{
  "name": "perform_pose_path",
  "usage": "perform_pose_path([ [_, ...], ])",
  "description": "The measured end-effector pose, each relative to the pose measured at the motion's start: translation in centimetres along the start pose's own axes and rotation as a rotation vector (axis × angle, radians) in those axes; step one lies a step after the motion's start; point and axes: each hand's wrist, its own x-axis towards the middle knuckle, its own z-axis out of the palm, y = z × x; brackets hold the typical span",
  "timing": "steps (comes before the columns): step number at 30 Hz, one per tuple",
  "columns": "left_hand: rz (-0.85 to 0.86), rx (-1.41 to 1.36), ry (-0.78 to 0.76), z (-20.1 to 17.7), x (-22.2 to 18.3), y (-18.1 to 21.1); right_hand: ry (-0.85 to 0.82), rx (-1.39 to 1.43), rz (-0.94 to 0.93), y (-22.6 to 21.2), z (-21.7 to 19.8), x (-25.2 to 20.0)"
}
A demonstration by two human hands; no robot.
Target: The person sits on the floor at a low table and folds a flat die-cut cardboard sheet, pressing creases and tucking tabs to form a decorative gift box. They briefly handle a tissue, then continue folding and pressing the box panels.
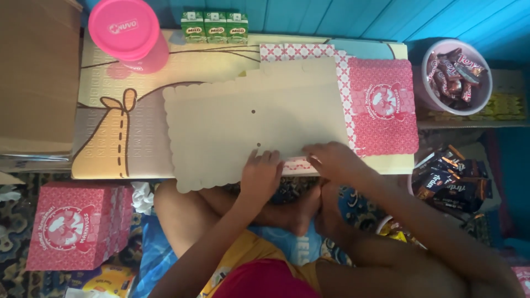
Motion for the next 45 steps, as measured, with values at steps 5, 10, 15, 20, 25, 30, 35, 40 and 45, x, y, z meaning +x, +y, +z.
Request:
perform_pose_path([
  [5, -0.018, 0.001, 0.005, 0.2, 0.1, -0.1, -0.183, 0.058, 0.218, 2.3, -0.9, 0.1],
  [10, -0.017, 0.013, 0.057, 1.5, 0.0, -0.7, -0.219, 0.07, 0.459, 3.5, 0.9, 0.2],
  [15, -0.071, 0.002, 0.099, 1.3, 0.8, 0.2, -0.254, 0.015, 0.55, 2.5, 1.7, 1.2],
  [20, -0.088, 0.058, 0.181, 2.4, 1.3, 0.3, -0.268, -0.025, 0.586, 1.8, 0.8, 1.6],
  [25, -0.061, 0.099, 0.15, 2.7, 1.1, -0.3, -0.27, 0.079, 0.644, 0.9, -0.9, 1.9],
  [30, -0.074, 0.032, 0.1, 2.7, 0.8, -0.8, -0.291, 0.066, 0.647, 1.6, 0.0, 2.1],
  [35, -0.098, -0.192, 0.016, 1.0, -1.0, -2.5, -0.28, 0.043, 0.607, 1.1, -0.4, 1.8],
  [40, -0.124, -0.4, 0.002, 1.1, -5.6, -4.7, -0.399, -0.031, 0.536, 0.0, -2.3, 1.1],
  [45, -0.103, -0.297, 0.166, -0.5, -8.1, -3.5, -0.276, -0.122, 0.337, -4.8, -6.2, 1.4],
])
